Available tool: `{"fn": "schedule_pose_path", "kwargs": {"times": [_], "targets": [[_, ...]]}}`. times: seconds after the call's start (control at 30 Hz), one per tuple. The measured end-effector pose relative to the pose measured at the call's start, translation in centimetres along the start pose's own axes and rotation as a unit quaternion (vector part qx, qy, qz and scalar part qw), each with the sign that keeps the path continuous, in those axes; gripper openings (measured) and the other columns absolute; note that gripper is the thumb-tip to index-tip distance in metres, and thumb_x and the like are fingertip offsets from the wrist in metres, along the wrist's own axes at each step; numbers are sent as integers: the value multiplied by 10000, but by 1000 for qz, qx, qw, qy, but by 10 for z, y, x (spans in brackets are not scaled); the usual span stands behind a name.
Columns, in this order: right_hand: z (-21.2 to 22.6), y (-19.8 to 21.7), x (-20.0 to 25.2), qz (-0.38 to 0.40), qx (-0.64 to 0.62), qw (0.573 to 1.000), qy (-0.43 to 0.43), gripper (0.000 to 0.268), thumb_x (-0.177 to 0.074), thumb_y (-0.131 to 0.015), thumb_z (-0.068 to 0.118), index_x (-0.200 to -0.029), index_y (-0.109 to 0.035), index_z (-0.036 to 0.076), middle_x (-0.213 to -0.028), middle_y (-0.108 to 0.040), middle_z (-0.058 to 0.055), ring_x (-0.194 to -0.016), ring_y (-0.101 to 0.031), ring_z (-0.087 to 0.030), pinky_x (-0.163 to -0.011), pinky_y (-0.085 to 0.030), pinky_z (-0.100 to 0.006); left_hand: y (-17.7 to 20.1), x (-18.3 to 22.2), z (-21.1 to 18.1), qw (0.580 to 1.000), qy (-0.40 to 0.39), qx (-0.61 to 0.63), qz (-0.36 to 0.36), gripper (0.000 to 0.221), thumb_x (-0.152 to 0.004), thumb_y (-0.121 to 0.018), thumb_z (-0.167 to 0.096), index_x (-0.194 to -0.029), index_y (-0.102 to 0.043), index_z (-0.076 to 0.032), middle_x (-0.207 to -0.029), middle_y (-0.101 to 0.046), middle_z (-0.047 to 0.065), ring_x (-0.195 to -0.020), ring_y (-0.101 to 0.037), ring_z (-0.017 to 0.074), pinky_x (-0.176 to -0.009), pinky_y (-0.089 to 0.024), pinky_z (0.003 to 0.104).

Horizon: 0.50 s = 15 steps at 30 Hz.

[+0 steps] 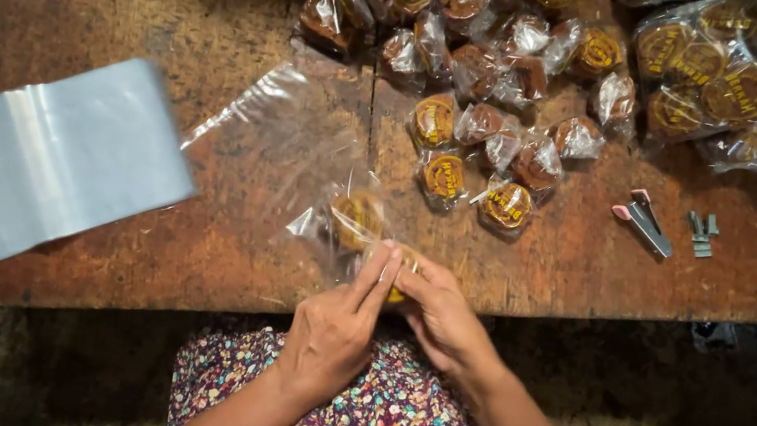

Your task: Packaging small foil-wrapped items into plastic bags and sealing them with a stapler

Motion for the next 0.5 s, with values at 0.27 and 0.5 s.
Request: {"fn": "schedule_pose_path", "kwargs": {"times": [0.27, 0.5], "targets": [[-16, -2, -16, -34, -18, 999, 33, 400, -926, -649, 104, -1290, -638, -61, -1229, -709, -158, -1034, -678, -195, -958, -546, -289, 0, -8, 9, 996, -49, 54, -42, 853, -735, -604, 119, -1548, -367, 21, -1620, -385, 205, -675, -624, 237, -658, -542, 405], [5, -10, -14, -112, 221, 957, 153, 451, -1033, -513, 262, -1320, -615, -71, -1226, -660, -264, -1157, -614, -354, -1049, -483, -440, 13, -27, 13, 985, -77, 144, -58, 760, -758, -543, 93, -1506, -452, -2, -1585, -449, 157, -718, -707, 274, -673, -576, 388]]}}
Point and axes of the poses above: each hand's wrist, its own x-axis away from the middle knuckle, its own y-axis out of the back of the hand, z = x × y, the point moved 2 cm from there along -x, towards the middle knuckle
